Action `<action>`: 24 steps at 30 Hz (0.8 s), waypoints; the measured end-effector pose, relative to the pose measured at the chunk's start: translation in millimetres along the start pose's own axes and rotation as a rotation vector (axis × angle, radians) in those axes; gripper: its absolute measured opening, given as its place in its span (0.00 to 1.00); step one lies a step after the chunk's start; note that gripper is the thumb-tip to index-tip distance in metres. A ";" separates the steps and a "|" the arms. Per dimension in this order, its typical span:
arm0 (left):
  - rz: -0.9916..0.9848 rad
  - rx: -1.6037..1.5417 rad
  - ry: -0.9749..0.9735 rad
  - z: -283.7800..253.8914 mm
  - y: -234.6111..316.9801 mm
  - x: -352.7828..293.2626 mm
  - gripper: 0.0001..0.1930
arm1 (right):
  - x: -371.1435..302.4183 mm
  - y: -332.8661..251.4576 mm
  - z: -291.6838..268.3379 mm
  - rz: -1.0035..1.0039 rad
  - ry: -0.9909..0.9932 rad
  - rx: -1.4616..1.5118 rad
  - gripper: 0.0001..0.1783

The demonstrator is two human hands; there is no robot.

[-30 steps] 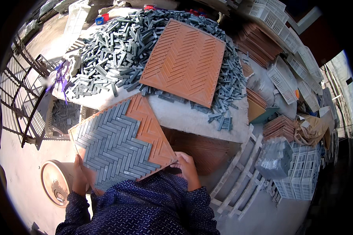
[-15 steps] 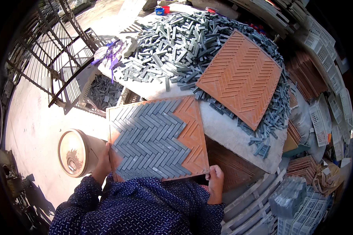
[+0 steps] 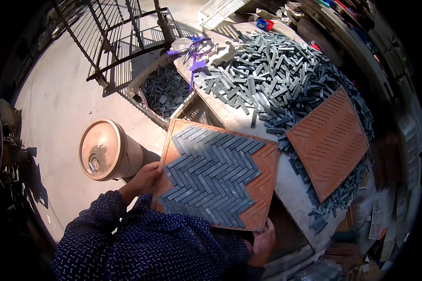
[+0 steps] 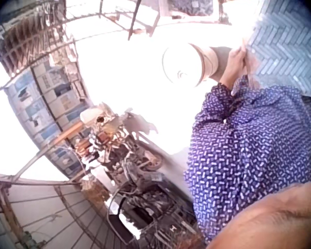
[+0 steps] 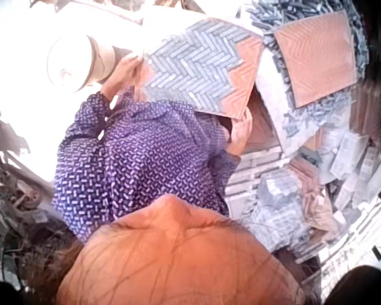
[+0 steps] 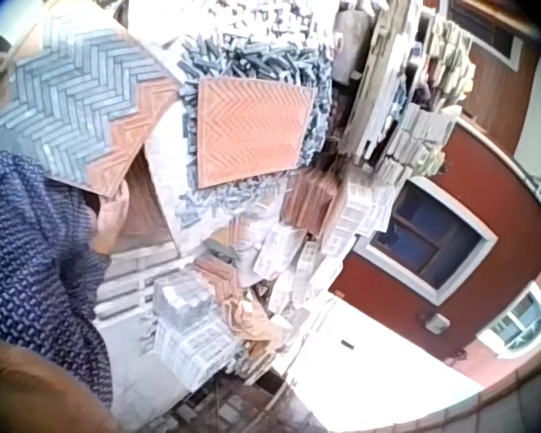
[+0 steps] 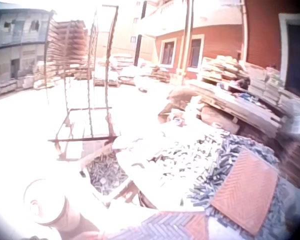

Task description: The person arranges small rectangular tiles on a flat board to form a herringbone pattern. They pick tiles from a nearby pile and place them one by one, then set the completed board aside and begin a new one.

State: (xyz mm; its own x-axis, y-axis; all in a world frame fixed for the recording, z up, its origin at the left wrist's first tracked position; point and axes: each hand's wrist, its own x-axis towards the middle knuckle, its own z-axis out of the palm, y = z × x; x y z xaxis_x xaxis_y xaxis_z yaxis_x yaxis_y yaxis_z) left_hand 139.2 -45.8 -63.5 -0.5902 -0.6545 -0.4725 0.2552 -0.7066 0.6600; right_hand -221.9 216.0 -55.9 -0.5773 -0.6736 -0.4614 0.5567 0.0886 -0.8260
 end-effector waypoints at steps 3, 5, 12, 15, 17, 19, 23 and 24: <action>0.041 0.098 -0.057 0.9 0.1 -6.4 0.16 | 1.5 3.7 10.4 -0.076 -0.130 -0.003 0.36; 0.043 0.174 -0.078 0.2 0.0 -13.0 0.20 | 2.7 6.9 21.2 -0.109 -0.113 -0.023 0.36; -0.044 0.314 -0.078 -1.5 -5.0 -41.1 0.25 | -2.8 11.0 39.1 -0.185 -0.096 -0.044 0.37; -0.064 0.298 -0.098 -6.9 -10.1 -46.8 0.24 | -2.0 13.4 38.6 -0.202 -0.092 -0.025 0.37; -0.047 0.274 -0.100 -7.6 -12.5 -48.1 0.21 | -2.8 14.1 38.8 -0.210 -0.086 -0.017 0.37; 0.010 0.292 -0.091 -7.3 -11.4 -47.2 0.18 | -0.6 17.2 37.8 -0.216 -0.073 -0.008 0.36; -0.023 0.515 -0.055 -26.8 -13.8 -33.9 0.15 | -1.0 20.3 36.7 -0.236 -0.080 0.001 0.36; -0.017 0.523 -0.018 -21.8 -10.2 -30.8 0.15 | -2.0 18.1 40.8 -0.240 -0.081 0.005 0.36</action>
State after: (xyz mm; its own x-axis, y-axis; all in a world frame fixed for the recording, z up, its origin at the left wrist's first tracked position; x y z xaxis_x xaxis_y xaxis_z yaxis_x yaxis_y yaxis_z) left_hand 171.4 -24.4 -68.4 -0.6048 -0.6365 -0.4786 -0.1687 -0.4850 0.8581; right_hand -186.3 189.0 -56.7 -0.6436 -0.7316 -0.2246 0.4125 -0.0844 -0.9070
